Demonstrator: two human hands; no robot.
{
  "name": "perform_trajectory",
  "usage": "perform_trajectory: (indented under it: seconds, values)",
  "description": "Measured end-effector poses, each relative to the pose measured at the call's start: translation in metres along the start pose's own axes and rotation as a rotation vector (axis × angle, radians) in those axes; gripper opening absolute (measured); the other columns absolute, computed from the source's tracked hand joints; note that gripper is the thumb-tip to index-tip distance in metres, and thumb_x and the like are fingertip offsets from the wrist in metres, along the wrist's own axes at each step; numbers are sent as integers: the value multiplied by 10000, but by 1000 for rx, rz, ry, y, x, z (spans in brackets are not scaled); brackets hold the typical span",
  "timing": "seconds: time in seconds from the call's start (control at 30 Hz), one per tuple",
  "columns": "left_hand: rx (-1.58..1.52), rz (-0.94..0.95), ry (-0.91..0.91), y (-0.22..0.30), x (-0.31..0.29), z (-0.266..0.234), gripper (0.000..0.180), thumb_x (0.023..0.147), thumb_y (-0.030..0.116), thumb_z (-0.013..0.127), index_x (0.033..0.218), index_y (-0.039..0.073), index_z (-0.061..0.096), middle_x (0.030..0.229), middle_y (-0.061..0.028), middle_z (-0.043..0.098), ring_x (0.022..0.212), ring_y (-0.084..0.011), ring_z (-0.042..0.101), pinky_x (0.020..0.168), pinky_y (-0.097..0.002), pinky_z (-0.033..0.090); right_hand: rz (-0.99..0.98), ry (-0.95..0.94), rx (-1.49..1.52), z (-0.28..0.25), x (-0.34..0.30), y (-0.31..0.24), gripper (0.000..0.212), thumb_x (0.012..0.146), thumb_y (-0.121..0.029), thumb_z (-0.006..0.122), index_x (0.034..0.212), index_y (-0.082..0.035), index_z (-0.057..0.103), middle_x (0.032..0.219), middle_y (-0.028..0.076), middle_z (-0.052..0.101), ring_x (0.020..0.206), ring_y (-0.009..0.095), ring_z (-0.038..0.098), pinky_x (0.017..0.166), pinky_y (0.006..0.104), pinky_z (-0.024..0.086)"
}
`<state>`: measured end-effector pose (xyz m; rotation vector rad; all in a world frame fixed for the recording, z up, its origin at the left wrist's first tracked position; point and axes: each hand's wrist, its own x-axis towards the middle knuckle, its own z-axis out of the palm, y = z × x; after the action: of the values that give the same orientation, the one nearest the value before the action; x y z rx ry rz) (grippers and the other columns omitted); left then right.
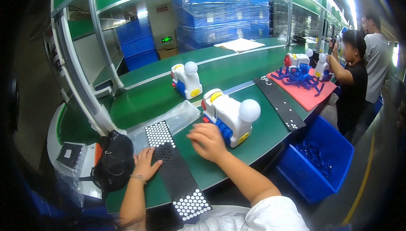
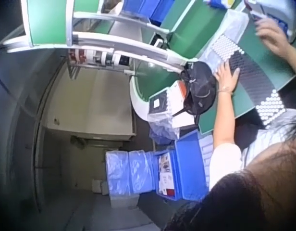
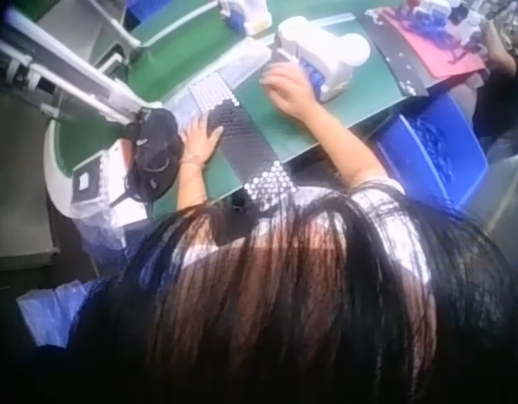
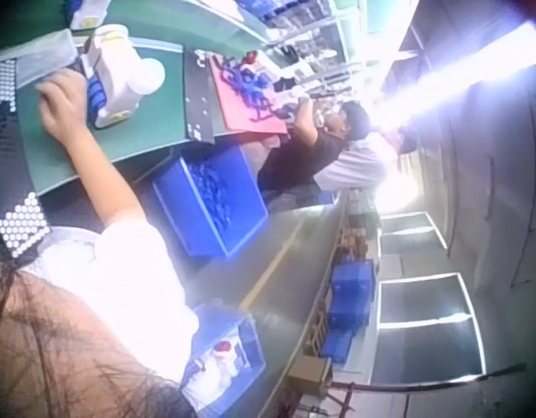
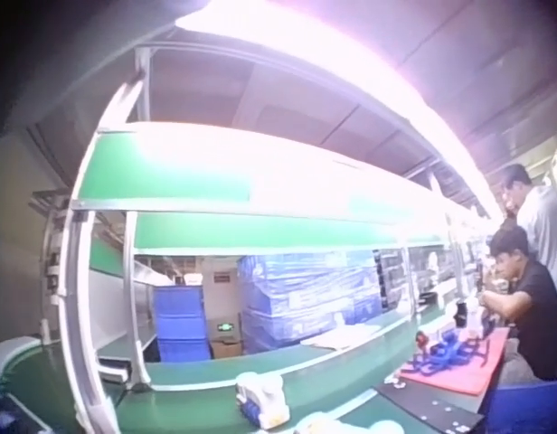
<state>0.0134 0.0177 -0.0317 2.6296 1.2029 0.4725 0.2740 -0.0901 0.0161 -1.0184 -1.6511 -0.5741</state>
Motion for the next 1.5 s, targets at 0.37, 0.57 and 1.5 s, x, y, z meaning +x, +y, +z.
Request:
perform_trajectory:
  seconds: [0.37, 0.57, 1.5]
  values:
    - [-88, 41, -17, 1, 7, 6, 613, 799, 417, 559, 1278, 64, 409, 1310, -127, 378, 1256, -290, 295, 1048, -548, 100, 926, 463, 92, -54, -63, 65, 869, 525, -223, 838, 1212, 8, 357, 1157, 176, 472, 1070, 297, 484, 910, 407, 396]
    - [-122, 61, 6, -5, 2, 3, 596, 803, 361, 572, 1286, 67, 385, 1309, -134, 363, 1257, -307, 295, 1057, -524, 102, 964, 393, 57, -46, -69, 68, 927, 536, -255, 833, 1261, -13, 307, 1169, 186, 443, 1087, 304, 466, 918, 401, 391]
    - [-160, 59, 43, -9, 3, 6, 610, 788, 252, 603, 1295, 24, 351, 1317, -167, 360, 1234, -341, 299, 1047, -429, 179, 1046, 238, -60, -45, -79, 62, 1083, 564, -408, 804, 1350, -75, 138, 1298, 199, 278, 1221, 369, 272, 1022, 465, 246]
